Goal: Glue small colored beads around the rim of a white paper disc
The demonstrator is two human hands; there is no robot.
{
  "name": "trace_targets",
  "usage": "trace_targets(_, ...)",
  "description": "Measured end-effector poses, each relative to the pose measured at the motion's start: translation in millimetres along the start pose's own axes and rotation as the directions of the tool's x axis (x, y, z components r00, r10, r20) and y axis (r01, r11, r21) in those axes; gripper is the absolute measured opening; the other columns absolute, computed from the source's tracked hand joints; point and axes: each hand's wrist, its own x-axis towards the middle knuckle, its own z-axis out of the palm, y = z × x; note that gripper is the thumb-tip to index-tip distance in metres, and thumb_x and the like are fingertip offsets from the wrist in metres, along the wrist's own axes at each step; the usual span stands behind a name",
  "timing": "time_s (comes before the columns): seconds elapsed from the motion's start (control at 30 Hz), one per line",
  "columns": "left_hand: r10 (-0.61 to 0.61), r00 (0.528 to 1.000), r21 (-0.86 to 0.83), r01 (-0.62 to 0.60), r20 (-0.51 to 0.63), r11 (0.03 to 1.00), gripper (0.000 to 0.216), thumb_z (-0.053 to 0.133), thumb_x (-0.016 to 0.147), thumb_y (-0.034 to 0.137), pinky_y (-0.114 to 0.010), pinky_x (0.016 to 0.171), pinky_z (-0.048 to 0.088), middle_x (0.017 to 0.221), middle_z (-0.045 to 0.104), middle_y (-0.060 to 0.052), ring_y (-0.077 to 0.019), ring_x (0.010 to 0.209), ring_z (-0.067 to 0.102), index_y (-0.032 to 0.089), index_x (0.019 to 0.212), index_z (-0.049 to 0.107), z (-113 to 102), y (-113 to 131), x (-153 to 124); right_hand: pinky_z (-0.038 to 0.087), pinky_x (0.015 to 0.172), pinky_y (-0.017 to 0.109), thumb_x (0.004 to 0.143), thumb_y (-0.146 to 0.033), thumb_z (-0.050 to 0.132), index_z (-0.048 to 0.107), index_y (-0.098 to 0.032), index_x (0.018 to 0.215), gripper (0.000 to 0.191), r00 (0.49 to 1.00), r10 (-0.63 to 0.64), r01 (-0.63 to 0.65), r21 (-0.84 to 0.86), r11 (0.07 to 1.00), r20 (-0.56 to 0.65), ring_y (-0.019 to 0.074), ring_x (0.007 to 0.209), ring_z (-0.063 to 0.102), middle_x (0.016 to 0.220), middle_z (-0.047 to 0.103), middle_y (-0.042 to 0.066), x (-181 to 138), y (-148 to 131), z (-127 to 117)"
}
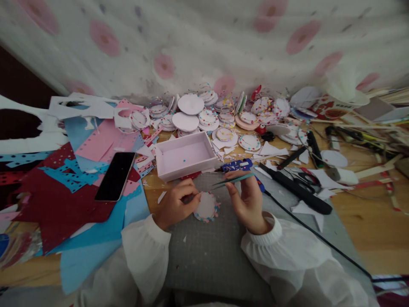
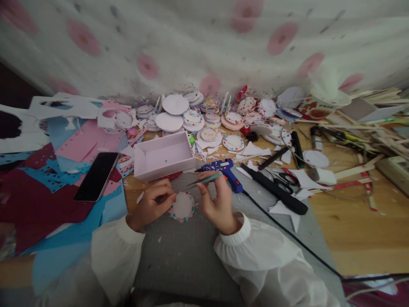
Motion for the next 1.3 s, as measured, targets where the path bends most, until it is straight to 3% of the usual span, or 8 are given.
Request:
trace_targets(0.23, -0.064, 0.996, 0.011, 0.065, -0.069, 0.998, 0.024, 0.051, 0.091, 0.021, -0.024, 0.061, 0.038, 0.073, 0.053, -0.001, -0.0118, 0.069, 0.052, 0.014, 0.071, 0.062, 1, -3, -2, 0.051, 0.076, 0.033, 0.085, -0.015, 0.061, 0.059, -0.022, 0.092, 0.01, 0.985, 0.006, 0.005, 0.06, 0.998, -0.174, 0.0166, 0.085, 0.061, 0.089, 0.06, 0.004, 9, -7, 0)
trace_targets(0.37, -0.039, 0.986, 0.035, 0.045, -0.163, 0.998, 0.023, 0.047, 0.094, 0.022, -0.024, 0.062, 0.04, 0.085, 0.059, -0.003, -0.0116, 0.068, 0.053, 0.019, 0.109, 0.063, 1, -2, -5, 0.052, 0.078, 0.034, 0.084, -0.017, 0.063, 0.059, -0.022, 0.091, 0.01, 0.972, 0.034, -0.009, 0.108, 0.994, -0.231, 0.0161, 0.084, 0.062, 0.088, 0.06, 0.002, 11, -6, 0)
trace_targets(0.5, -0.076, 0.968, -0.003, 0.078, -0.24, 0.997, 0.051, 0.044, 0.094, 0.021, -0.024, 0.067, 0.043, 0.082, 0.056, 0.0, -0.012, 0.07, 0.053, 0.022, 0.144, 0.031, 2, -3, -5, 0.052, 0.078, 0.035, 0.082, -0.018, 0.066, 0.058, -0.023, 0.09, 0.012, 0.956, 0.092, -0.044, 0.172, 0.984, -0.28, 0.016, 0.083, 0.064, 0.086, 0.061, 0.001, 12, -3, 0)
trace_targets(0.67, -0.157, 0.972, -0.067, 0.148, -0.173, 0.987, 0.043, 0.042, 0.095, 0.022, -0.023, 0.067, 0.044, 0.08, 0.055, 0.001, -0.0117, 0.069, 0.053, 0.021, 0.136, 0.031, 2, -3, -2, 0.052, 0.082, 0.036, 0.079, -0.017, 0.069, 0.058, -0.022, 0.088, 0.014, 0.938, 0.106, -0.038, 0.208, 0.977, -0.329, 0.0162, 0.085, 0.065, 0.087, 0.064, 0.001, 13, 6, -3)
trace_targets(0.83, -0.197, 0.975, -0.013, 0.197, -0.102, 0.98, 0.025, 0.039, 0.094, 0.019, -0.024, 0.063, 0.043, 0.077, 0.059, 0.001, -0.013, 0.066, 0.057, 0.021, 0.119, 0.037, 3, 1, -6, 0.053, 0.079, 0.037, 0.076, -0.016, 0.072, 0.061, -0.021, 0.083, 0.014, 0.941, -0.011, 0.055, 0.12, 0.991, -0.338, 0.0177, 0.081, 0.068, 0.083, 0.067, 0.001, 20, 13, -9)
trace_targets(0.97, -0.196, 0.977, 0.1, 0.205, -0.087, 0.974, 0.024, 0.04, 0.091, 0.014, -0.026, 0.066, 0.045, 0.081, 0.064, 0.001, -0.0136, 0.069, 0.061, 0.021, 0.113, 0.037, 4, 5, -7, 0.051, 0.072, 0.036, 0.075, -0.016, 0.072, 0.065, -0.022, 0.081, 0.012, 0.959, -0.146, 0.136, -0.059, 0.989, -0.244, 0.0196, 0.078, 0.066, 0.078, 0.069, 0.002, 28, 6, -9)
trace_targets(1.1, -0.186, 0.978, 0.117, 0.196, -0.09, 0.974, 0.025, 0.04, 0.089, 0.012, -0.026, 0.064, 0.045, 0.08, 0.065, 0.001, -0.014, 0.068, 0.063, 0.02, 0.112, 0.035, 4, 7, -6, 0.048, 0.074, 0.039, 0.077, -0.011, 0.068, 0.066, -0.026, 0.081, 0.016, 0.962, -0.272, 0.268, -0.155, 0.951, -0.008, 0.0206, 0.078, 0.065, 0.079, 0.073, 0.001, 38, -3, 1)
trace_targets(1.3, -0.172, 0.978, 0.208, 0.193, -0.118, 0.959, 0.021, 0.044, 0.089, 0.014, -0.027, 0.063, 0.045, 0.084, 0.069, -0.001, -0.0168, 0.072, 0.066, 0.021, 0.109, 0.039, 3, 8, -7, 0.036, 0.069, 0.036, 0.078, -0.009, 0.061, 0.066, -0.025, 0.08, 0.016, 0.929, -0.232, 0.333, -0.372, 0.867, 0.289, 0.0198, 0.073, 0.059, 0.074, 0.07, -0.001, 47, 1, 24)
